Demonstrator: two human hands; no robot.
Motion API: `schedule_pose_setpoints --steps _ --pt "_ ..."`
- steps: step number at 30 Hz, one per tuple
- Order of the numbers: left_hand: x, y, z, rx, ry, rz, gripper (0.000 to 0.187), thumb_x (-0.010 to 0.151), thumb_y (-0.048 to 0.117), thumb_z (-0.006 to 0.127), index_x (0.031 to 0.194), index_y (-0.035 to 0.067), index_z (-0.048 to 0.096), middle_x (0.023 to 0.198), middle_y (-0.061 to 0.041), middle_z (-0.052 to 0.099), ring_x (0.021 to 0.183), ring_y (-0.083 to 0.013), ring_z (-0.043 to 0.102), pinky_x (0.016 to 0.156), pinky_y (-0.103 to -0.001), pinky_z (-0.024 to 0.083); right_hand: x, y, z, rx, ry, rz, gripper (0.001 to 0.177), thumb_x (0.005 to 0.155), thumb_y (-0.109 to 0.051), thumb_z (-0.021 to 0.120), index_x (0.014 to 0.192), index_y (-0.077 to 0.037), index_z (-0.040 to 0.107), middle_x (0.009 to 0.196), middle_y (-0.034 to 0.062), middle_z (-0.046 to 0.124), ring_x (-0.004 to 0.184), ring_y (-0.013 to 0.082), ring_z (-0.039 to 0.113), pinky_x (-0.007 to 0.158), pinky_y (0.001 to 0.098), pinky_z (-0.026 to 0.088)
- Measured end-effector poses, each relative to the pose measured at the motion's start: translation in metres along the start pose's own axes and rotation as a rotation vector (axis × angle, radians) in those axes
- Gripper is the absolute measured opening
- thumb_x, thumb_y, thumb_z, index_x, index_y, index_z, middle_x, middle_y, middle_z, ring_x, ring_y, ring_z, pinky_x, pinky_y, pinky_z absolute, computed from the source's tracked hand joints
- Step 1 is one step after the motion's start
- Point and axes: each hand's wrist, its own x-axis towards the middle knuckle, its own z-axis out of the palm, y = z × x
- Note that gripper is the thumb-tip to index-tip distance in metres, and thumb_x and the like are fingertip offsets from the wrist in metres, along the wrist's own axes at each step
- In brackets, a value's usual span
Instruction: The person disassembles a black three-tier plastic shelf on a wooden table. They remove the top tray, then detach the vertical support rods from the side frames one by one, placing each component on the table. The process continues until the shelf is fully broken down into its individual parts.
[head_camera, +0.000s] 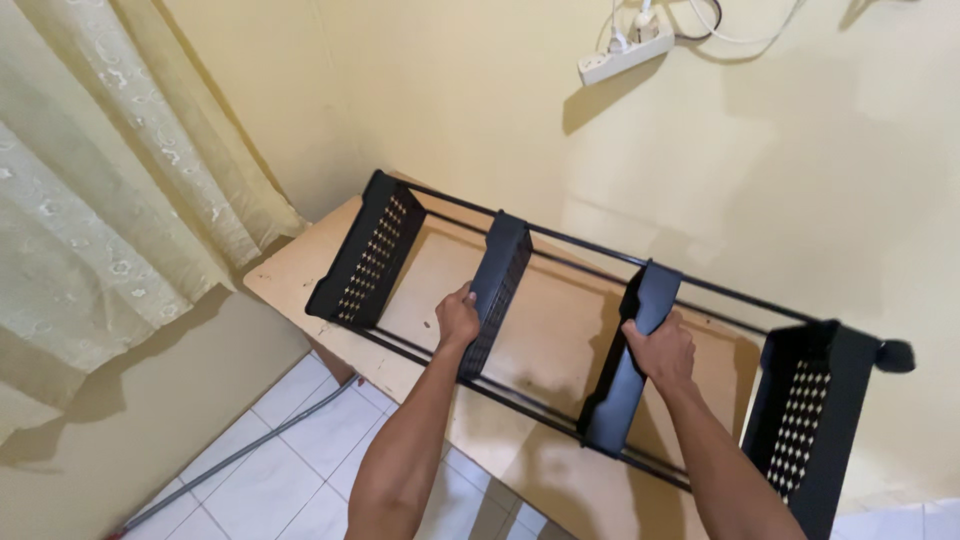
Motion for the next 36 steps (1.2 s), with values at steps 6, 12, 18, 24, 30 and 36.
schedule_pose_setpoints --steps 6,12,18,24,30,36 --pt "0.022 -0.018 0.014 0.087 -0.057 0.023 0.033 0.094 0.006 0.057 0.123 0.010 0.073 0.104 -0.025 0.073 0.106 -0.0425 0.069 0.096 -0.046 0.052 0.015 0.007 0.018 -0.021 -0.111 0.089 0.089 0.078 -0.061 0.073 0.124 0.013 0.056 0.110 0.0376 0.068 0.106 0.0514 0.067 0.092 0.0544 0.055" --pt "0.036 -0.023 0.027 0.157 -0.123 -0.018 0.034 0.093 0.002 0.055 0.120 0.007 0.074 0.104 -0.026 0.073 0.107 -0.0430 0.068 0.098 -0.047 0.051 0.032 0.019 0.033 -0.050 -0.178 0.129 0.100 0.076 -0.065 0.073 0.135 0.013 0.051 0.122 0.0393 0.063 0.117 0.0527 0.062 0.099 0.0551 0.052" --pt "0.048 -0.037 0.039 0.224 -0.130 0.083 0.038 0.089 0.002 0.057 0.124 0.003 0.071 0.103 -0.029 0.071 0.104 -0.0431 0.069 0.098 -0.046 0.052 0.050 0.036 0.053 -0.057 -0.224 0.115 0.103 0.078 -0.066 0.071 0.137 0.016 0.049 0.122 0.0389 0.065 0.118 0.0512 0.063 0.099 0.0531 0.052" --pt "0.040 -0.046 0.028 0.186 -0.262 0.069 0.044 0.082 -0.001 0.056 0.122 0.005 0.074 0.108 -0.029 0.071 0.107 -0.0435 0.068 0.099 -0.044 0.051 0.047 0.059 0.084 -0.108 -0.274 0.125 0.101 0.080 -0.071 0.069 0.130 0.016 0.057 0.123 0.0380 0.066 0.117 0.0484 0.066 0.101 0.0507 0.054" --pt "0.036 -0.048 0.025 0.247 -0.264 0.095 0.039 0.085 0.000 0.059 0.121 0.003 0.073 0.109 -0.029 0.070 0.108 -0.0429 0.067 0.101 -0.044 0.051 0.044 0.057 0.083 -0.065 -0.275 0.161 0.101 0.081 -0.069 0.070 0.137 0.013 0.055 0.128 0.0385 0.063 0.120 0.0509 0.063 0.100 0.0529 0.053" --pt "0.030 -0.048 0.013 0.194 -0.100 0.118 0.033 0.085 0.000 0.060 0.115 0.001 0.074 0.100 -0.028 0.072 0.100 -0.0423 0.068 0.095 -0.047 0.053 0.034 0.030 0.052 -0.218 -0.437 0.275 0.097 0.085 -0.076 0.059 0.148 -0.002 0.049 0.141 0.0269 0.060 0.130 0.0437 0.060 0.104 0.0565 0.051"
